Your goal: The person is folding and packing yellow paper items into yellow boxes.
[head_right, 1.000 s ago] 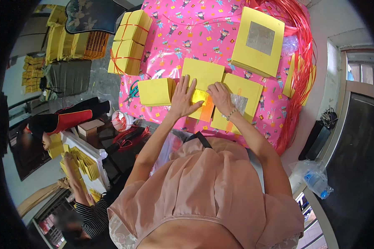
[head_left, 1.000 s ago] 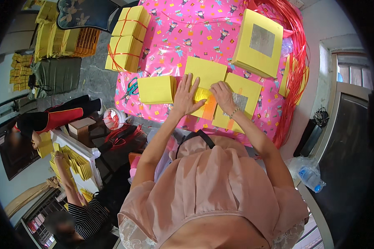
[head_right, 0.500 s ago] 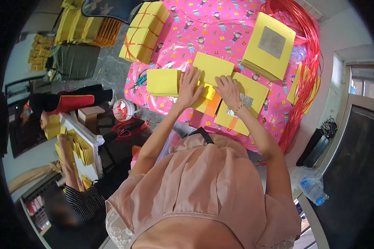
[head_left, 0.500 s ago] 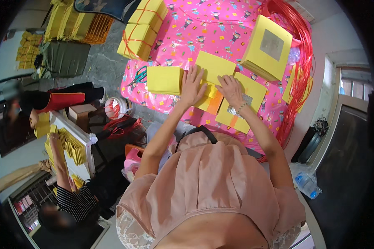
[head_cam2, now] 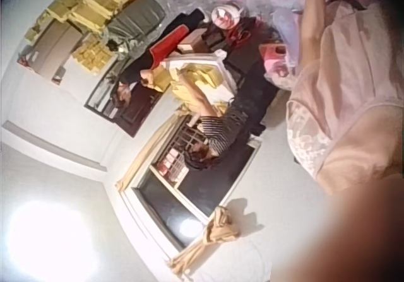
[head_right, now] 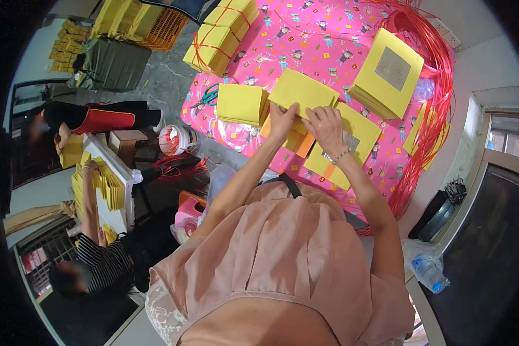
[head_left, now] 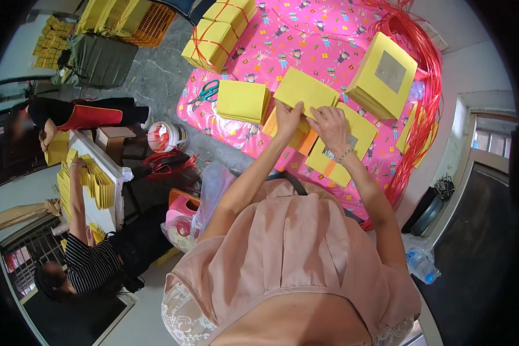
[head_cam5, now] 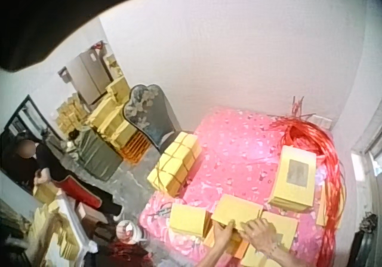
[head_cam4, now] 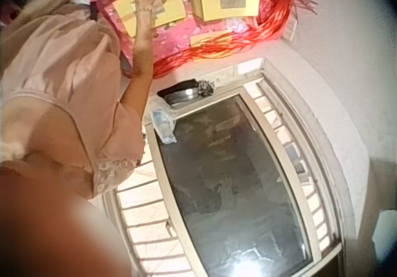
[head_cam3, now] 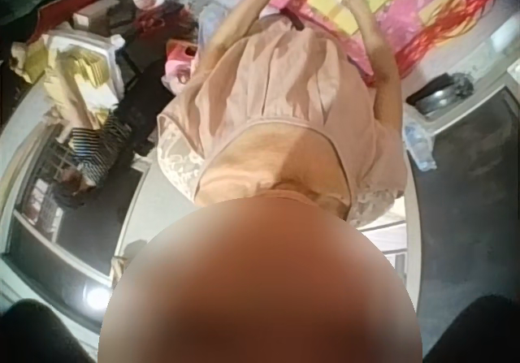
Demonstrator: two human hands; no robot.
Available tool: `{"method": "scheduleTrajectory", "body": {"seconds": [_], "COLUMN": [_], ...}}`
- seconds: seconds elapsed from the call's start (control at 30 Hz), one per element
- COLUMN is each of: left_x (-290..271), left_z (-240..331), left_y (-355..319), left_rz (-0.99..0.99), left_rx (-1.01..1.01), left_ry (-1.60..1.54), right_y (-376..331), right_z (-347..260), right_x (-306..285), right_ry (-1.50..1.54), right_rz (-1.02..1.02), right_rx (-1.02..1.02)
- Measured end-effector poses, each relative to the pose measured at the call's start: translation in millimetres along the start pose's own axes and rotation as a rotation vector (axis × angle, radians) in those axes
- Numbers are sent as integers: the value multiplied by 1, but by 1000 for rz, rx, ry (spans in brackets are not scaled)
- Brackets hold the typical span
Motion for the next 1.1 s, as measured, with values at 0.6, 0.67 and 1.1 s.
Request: {"method": "scheduleTrajectory", "body": {"seconds": [0.6, 0.67, 1.1], "left_x": [-171, -165, -154], "left_z": [3, 0, -22], "left_y": [59, 60, 60], "left_rz": [244, 321, 480], "left_rx": [-46, -12, 294], "left_ry": [-52, -30, 277], "right_y": [-46, -51, -51], "right_z": [-34, -34, -40], "right_x": [-9, -7, -8], "right_ry": [163, 167, 155], "right_rz": [-160, -174, -268], "right_rx": [204, 219, 246]}}
Point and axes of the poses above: each hand's wrist, its own y-axis towards the middle knuckle, its own x-axis out of the palm, z = x × y, the point moved 1 cm from there along y, towards the middle knuckle, and after that the axes turned 12 degrees about z, right-handed, at the moved point
